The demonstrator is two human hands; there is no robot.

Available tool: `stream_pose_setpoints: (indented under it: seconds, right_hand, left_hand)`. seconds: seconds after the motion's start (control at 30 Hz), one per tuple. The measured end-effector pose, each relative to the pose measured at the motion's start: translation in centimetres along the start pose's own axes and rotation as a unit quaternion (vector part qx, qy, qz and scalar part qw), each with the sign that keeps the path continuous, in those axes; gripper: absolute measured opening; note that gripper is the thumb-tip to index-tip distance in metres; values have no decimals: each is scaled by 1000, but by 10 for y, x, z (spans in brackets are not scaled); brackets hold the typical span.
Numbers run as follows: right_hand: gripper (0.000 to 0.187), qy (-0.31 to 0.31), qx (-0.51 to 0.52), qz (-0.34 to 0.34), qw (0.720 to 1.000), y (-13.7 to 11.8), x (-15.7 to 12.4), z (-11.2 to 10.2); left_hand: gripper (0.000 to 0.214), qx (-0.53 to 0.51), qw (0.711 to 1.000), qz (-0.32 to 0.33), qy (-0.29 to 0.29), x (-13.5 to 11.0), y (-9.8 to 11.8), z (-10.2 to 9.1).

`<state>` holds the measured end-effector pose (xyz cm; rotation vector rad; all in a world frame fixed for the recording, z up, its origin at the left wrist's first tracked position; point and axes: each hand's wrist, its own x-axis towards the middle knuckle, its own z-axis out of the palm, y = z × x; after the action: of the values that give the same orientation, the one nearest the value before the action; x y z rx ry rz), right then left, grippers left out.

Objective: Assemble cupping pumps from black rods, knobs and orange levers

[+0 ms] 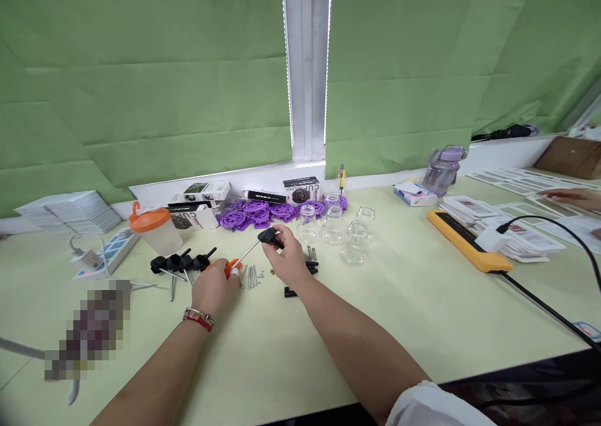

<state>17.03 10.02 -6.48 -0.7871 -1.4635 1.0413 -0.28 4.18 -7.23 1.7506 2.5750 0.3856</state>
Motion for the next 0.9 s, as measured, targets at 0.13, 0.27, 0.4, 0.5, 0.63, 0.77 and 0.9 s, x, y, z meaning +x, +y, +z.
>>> stream_pose_setpoints:
  seconds: [0.13,0.27,0.4,0.5,0.63,0.77,0.9]
  right_hand:
    - [42,-9,0,10,1000,1,-1,0]
    - [41,-11,-1,11,1000,1,-2,1]
    - [42,-14,-1,11,1000,4,-2,2]
    - [43,-10,-9,12,1000,7,-2,2]
    - [41,-6,-32,13,999,10,-2,2]
    - [39,-34,-53,-3,998,7,-8,6]
    - [45,-87,-87,-31,992,-1,-17,10]
  left_hand:
    - [28,46,999,16,-5,0,1,-1]
    - [25,60,998,22,-4,2,2,0]
    - [25,57,998,17,-5,3,1,0]
    - [28,38,999,11,26,2,-3,-3]
    - [34,-69,985,78,141,-5,-7,-6]
    - [41,-118,965,211,105,-18,2,-4]
    - [40,-66,976,204,42,-20,7,-7]
